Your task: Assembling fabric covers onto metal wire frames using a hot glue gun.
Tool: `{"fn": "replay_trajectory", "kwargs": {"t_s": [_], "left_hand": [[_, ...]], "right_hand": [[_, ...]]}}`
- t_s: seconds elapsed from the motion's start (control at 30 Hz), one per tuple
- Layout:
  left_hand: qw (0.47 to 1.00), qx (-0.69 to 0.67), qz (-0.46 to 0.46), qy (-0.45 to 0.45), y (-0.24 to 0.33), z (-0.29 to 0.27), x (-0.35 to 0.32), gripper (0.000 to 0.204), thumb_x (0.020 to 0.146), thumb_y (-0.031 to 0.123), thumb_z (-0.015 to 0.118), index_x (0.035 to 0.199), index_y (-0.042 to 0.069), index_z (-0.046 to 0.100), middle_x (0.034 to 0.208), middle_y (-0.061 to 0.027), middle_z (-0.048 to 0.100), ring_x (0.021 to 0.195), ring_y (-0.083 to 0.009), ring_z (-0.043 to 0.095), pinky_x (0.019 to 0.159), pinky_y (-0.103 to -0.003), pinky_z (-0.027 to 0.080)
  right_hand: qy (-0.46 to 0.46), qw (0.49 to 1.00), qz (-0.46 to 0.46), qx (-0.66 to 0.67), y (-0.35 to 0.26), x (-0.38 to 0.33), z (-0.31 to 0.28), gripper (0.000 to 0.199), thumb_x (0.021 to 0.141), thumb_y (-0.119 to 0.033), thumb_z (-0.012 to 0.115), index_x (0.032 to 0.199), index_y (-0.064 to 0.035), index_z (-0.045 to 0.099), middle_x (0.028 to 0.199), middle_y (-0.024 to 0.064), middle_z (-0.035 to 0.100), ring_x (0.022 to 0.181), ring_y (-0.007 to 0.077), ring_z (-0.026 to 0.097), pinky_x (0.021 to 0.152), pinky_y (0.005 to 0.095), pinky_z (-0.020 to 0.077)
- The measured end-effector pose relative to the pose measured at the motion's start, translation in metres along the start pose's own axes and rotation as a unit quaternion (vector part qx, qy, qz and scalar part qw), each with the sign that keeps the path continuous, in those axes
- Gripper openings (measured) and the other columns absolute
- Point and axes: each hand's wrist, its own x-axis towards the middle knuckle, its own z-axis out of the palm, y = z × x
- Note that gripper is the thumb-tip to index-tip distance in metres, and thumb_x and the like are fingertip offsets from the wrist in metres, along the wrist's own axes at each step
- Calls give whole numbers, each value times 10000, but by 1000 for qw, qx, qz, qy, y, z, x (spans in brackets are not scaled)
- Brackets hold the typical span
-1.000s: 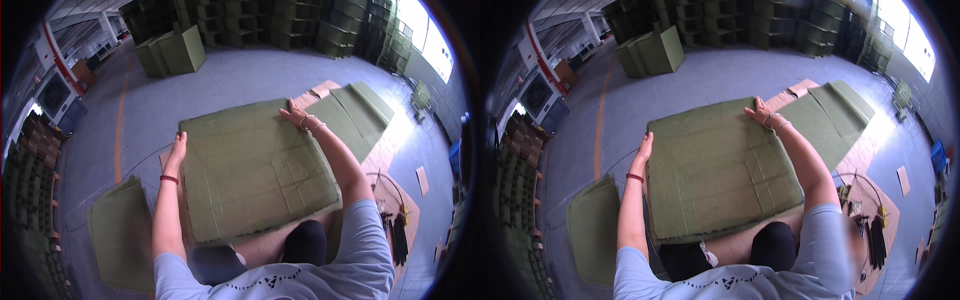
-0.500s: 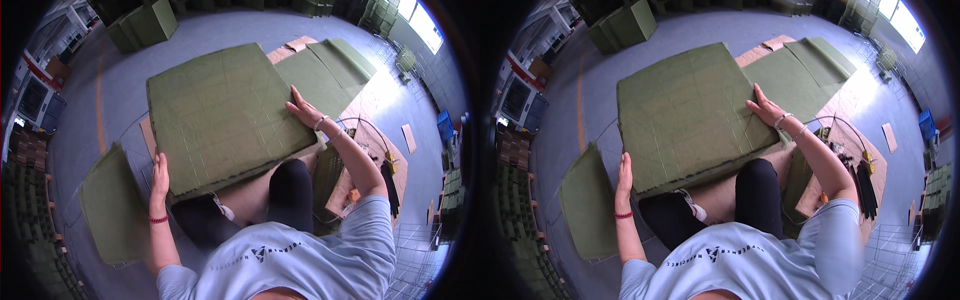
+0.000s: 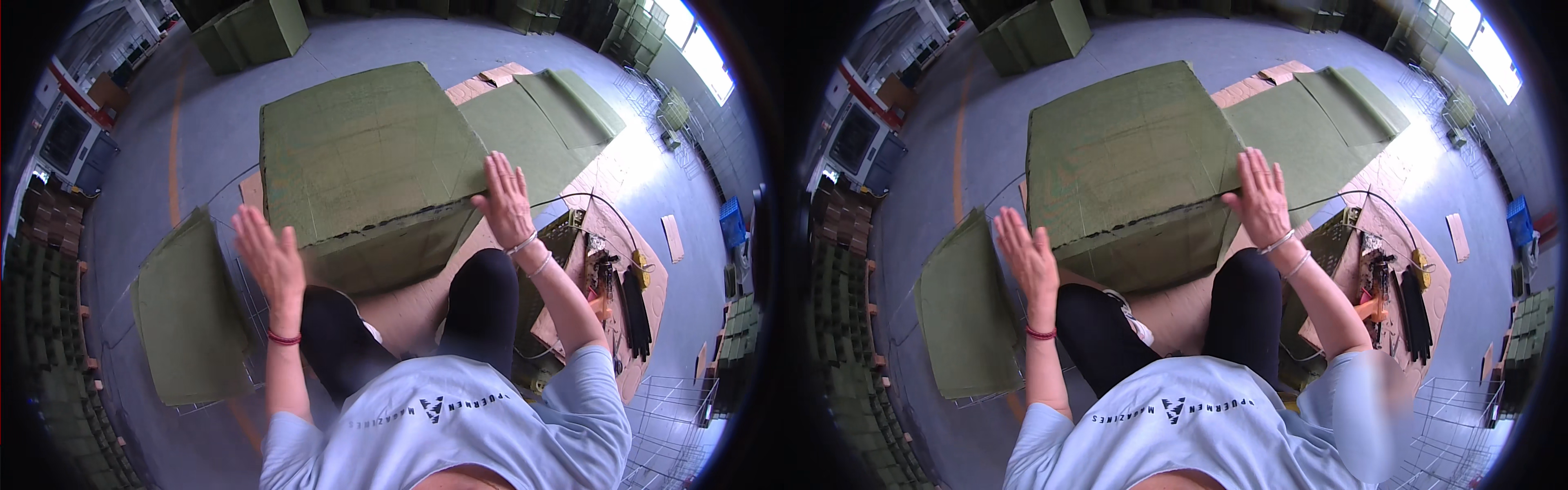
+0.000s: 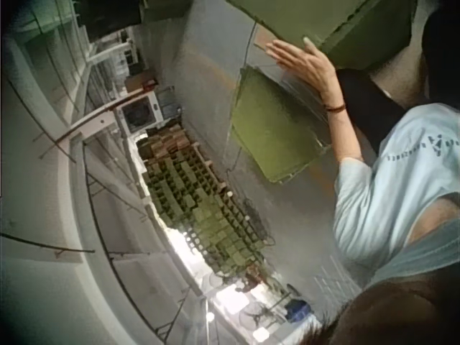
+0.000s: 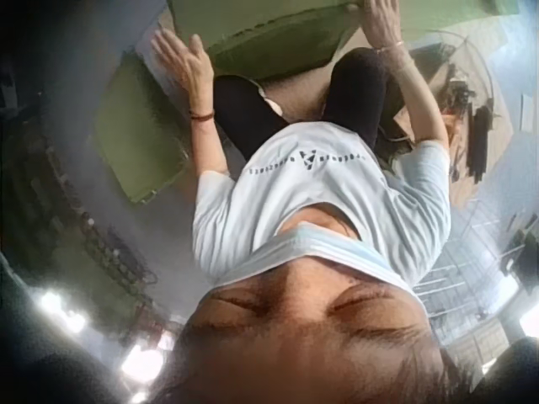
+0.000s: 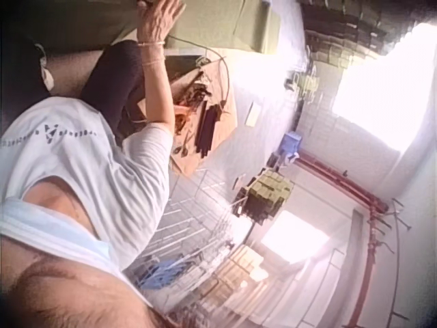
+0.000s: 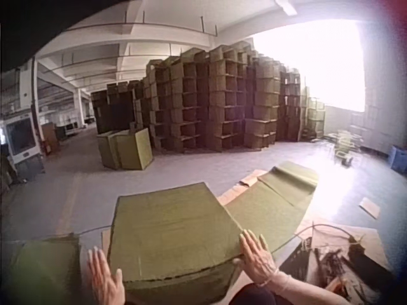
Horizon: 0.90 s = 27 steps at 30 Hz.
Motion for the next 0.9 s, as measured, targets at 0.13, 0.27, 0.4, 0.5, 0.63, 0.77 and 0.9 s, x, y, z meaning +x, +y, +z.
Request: {"fn": "replay_trajectory", "kwargs": {"t_s": [0.13, 0.27, 0.4, 0.5, 0.63, 0.77, 0.9], "left_hand": [[972, 92, 214, -22, 80, 2, 9, 705, 947, 545, 349, 1411, 14, 365, 1478, -170, 334, 1398, -314, 251, 1129, -482, 210], [959, 88, 250, -99, 80, 41, 11, 651, 926, 517, 418, 1345, 22, 465, 1410, -163, 436, 1334, -327, 367, 1090, -486, 293], [961, 80, 258, -66, 73, 32, -1, 643, 917, 533, 427, 1295, 21, 516, 1367, -152, 486, 1304, -320, 407, 1077, -481, 311], [960, 132, 248, -25, 53, 9, -5, 688, 905, 569, 409, 1283, 5, 520, 1378, -161, 470, 1325, -330, 372, 1074, -488, 297], [991, 71, 116, -8, 10, 1, -8, 668, 961, 431, 442, 1386, -75, 348, 1461, -240, 324, 1374, -366, 279, 1135, -424, 238], [991, 87, 91, -42, 8, 0, -5, 632, 969, 406, 437, 1389, -60, 361, 1469, -225, 321, 1378, -343, 287, 1132, -401, 249], [995, 27, 98, 11, 9, 1, -7, 610, 966, 378, 453, 1356, -88, 395, 1433, -233, 375, 1363, -364, 307, 1124, -419, 264]], "right_hand": [[-2, 991, -128, 46, -77, 37, -7, 758, 861, -431, 579, 1419, 4, 306, 1481, 170, 319, 1397, 284, 272, 1144, 452, 201], [-5, 982, -171, 76, -102, 46, 24, 760, 855, -506, 533, 1395, -2, 355, 1446, 153, 383, 1368, 273, 326, 1118, 444, 253], [-18, 987, -153, 44, -98, 36, 24, 775, 856, -564, 479, 1378, 1, 382, 1421, 143, 421, 1344, 267, 362, 1103, 441, 269], [-2, 991, -132, 25, -70, 33, 10, 811, 847, -582, 475, 1383, 17, 367, 1431, 165, 401, 1364, 280, 332, 1124, 445, 235], [56, 998, 35, 9, -27, 22, 16, 769, 861, -531, 514, 1365, 35, 380, 1423, 193, 403, 1350, 298, 353, 1120, 429, 262], [38, 999, -5, -9, -30, 31, 14, 728, 869, -532, 510, 1308, 45, 444, 1377, 197, 458, 1317, 312, 397, 1104, 421, 294], [64, 997, -37, 3, -15, 24, 9, 704, 892, -519, 498, 1318, 38, 436, 1381, 201, 450, 1303, 318, 415, 1099, 424, 300]]}}
